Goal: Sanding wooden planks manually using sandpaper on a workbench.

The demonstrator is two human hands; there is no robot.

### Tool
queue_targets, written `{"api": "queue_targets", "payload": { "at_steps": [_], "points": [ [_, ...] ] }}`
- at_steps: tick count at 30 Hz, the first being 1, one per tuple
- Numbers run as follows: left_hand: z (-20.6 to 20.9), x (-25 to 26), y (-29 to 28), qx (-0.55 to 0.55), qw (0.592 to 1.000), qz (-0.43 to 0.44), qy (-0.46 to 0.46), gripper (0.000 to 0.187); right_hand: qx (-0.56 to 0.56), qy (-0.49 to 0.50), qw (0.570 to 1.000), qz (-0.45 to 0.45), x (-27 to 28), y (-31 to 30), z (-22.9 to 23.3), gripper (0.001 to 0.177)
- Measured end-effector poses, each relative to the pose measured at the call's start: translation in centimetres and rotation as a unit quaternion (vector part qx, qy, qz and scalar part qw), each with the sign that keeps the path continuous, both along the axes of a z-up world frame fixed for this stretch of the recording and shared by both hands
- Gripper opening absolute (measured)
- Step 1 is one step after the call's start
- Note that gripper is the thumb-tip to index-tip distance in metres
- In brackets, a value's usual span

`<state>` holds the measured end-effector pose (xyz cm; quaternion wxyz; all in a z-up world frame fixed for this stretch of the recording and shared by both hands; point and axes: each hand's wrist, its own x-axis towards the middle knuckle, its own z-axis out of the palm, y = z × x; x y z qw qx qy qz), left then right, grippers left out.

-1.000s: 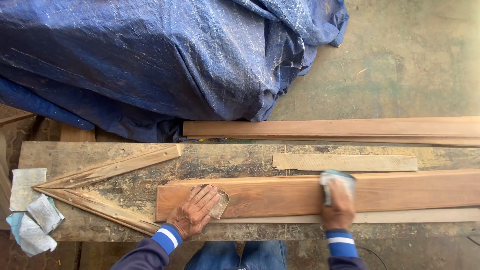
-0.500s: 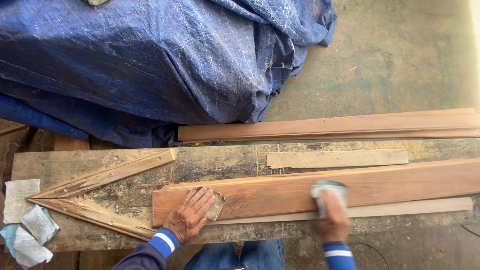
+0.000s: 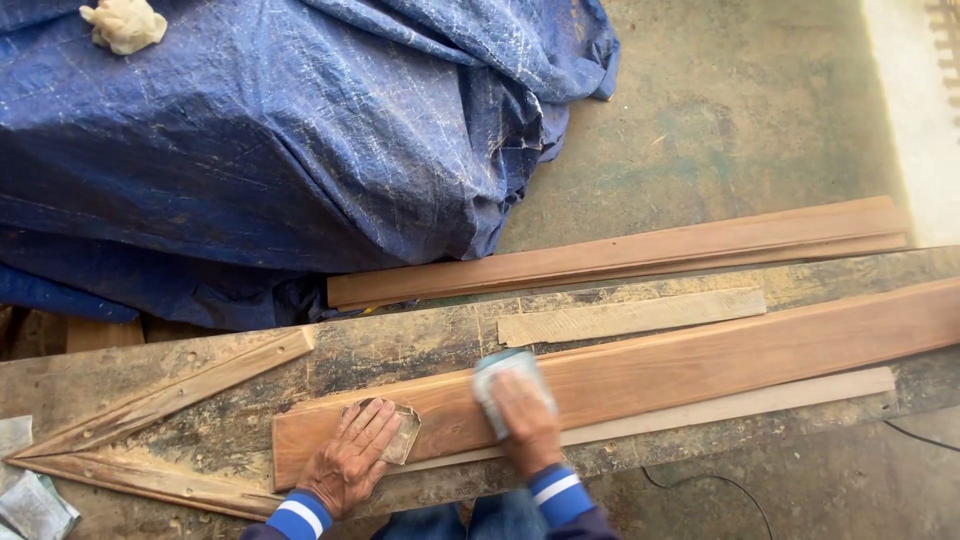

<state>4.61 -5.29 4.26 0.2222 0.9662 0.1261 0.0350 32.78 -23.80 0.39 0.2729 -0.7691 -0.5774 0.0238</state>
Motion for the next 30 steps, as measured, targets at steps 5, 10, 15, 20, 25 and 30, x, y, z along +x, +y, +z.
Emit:
{"api": "queue_targets", "payload": {
  "at_steps": [5, 10, 15, 20, 25, 30],
  "points": [
    [0.1, -0.1, 0.0, -0.014, 1.000, 0.008, 0.004, 0.073, -0.060, -0.105, 0.964, -0.236, 15.1, -7.6, -2.7, 0.044],
    [-0.7, 0.0, 0.0, 0.000, 0.999, 0.013, -0.046, 0.073, -0.089, -0.049, 0.941, -0.323, 8.9, -5.1, -1.8, 0.046],
    [-2.6, -0.4, -0.5, 0.040, 0.997, 0.033, -0.062, 0.068, -0.003, 0.020, 1.000, 0.000, 1.2, -1.1, 1.9, 0.060],
    [-3.6, 2.6, -4.5, 0.056, 0.989, 0.128, -0.054, 0.067, -0.037, -0.015, 0.999, -0.033, 14.2, -7.8, 0.6, 0.065],
    [-1.2, 19.2, -12.5, 0.047, 0.983, 0.176, -0.033, 0.069, -0.037, -0.057, 0.988, -0.138, 31.4, -17.1, -0.8, 0.063],
    [1.1, 44.5, -23.0, -0.060, 0.978, 0.109, -0.168, 0.052, -0.057, -0.097, 0.991, -0.069, 49.7, -29.7, -2.8, 0.069]
  ]
}}
